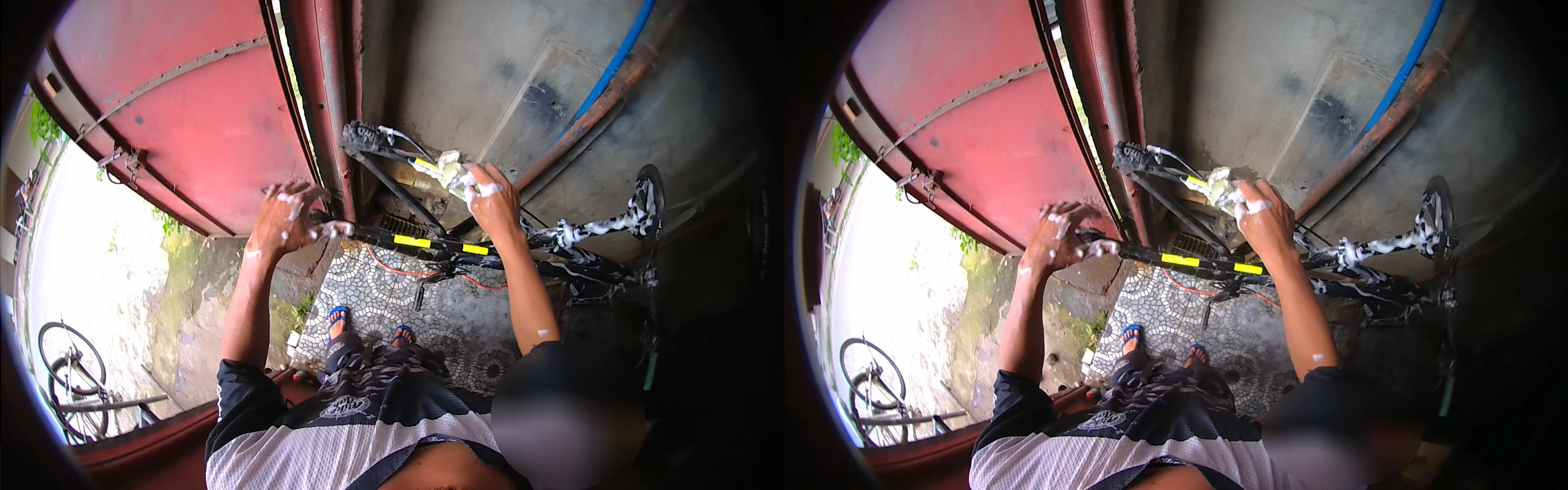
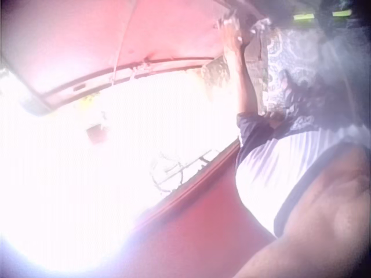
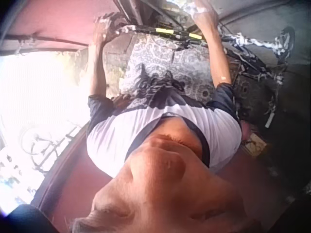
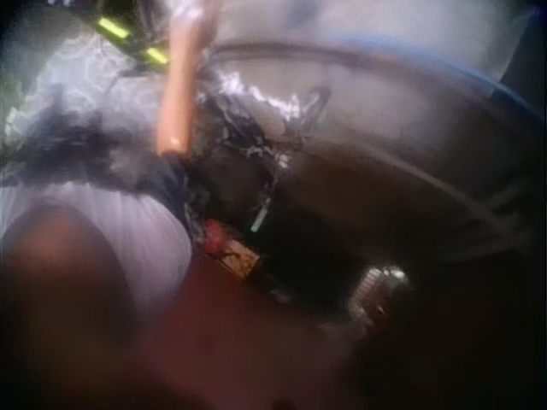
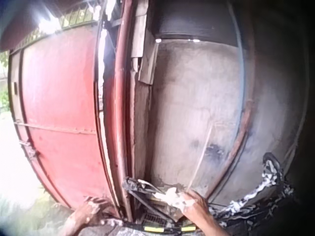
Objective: The person scrubs a bicycle with a sponge and a brush, applying soapy water to the frame, handlebars, and seat. The person moves around the bicycle to clean different sections, including the handlebar grips and the rear frame.
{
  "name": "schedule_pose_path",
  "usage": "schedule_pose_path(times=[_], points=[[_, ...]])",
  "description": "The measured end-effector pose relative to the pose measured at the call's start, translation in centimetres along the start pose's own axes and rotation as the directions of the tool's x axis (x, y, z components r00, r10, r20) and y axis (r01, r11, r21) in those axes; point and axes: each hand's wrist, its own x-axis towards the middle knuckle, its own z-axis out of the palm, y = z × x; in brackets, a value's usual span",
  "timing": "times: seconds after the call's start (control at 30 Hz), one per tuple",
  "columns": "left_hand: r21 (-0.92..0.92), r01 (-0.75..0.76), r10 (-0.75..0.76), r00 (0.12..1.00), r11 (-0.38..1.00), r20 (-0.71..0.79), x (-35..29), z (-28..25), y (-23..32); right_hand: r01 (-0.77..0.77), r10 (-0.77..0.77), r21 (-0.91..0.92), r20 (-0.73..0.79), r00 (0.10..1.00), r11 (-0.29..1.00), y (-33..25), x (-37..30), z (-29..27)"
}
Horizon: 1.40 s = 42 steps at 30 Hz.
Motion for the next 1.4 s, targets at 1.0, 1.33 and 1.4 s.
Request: schedule_pose_path(times=[1.0,1.33,1.4], points=[[-0.41,-0.426,0.405,0.903,0.807,-0.141,5.3,-3.0,-4.6,0.215,-0.303,-0.663,-0.019,0.953,0.717,-18.3,11.1,6.3],[-0.411,-0.445,0.431,0.892,0.795,-0.133,5.9,-3.8,-5.4,0.332,-0.303,-0.629,0.159,0.94,0.703,-17.4,10.5,4.7],[-0.391,-0.455,0.438,0.889,0.8,-0.137,5.7,-3.9,-5.6,0.231,-0.124,-0.633,0.209,0.97,0.739,-17.2,10.4,4.6]])
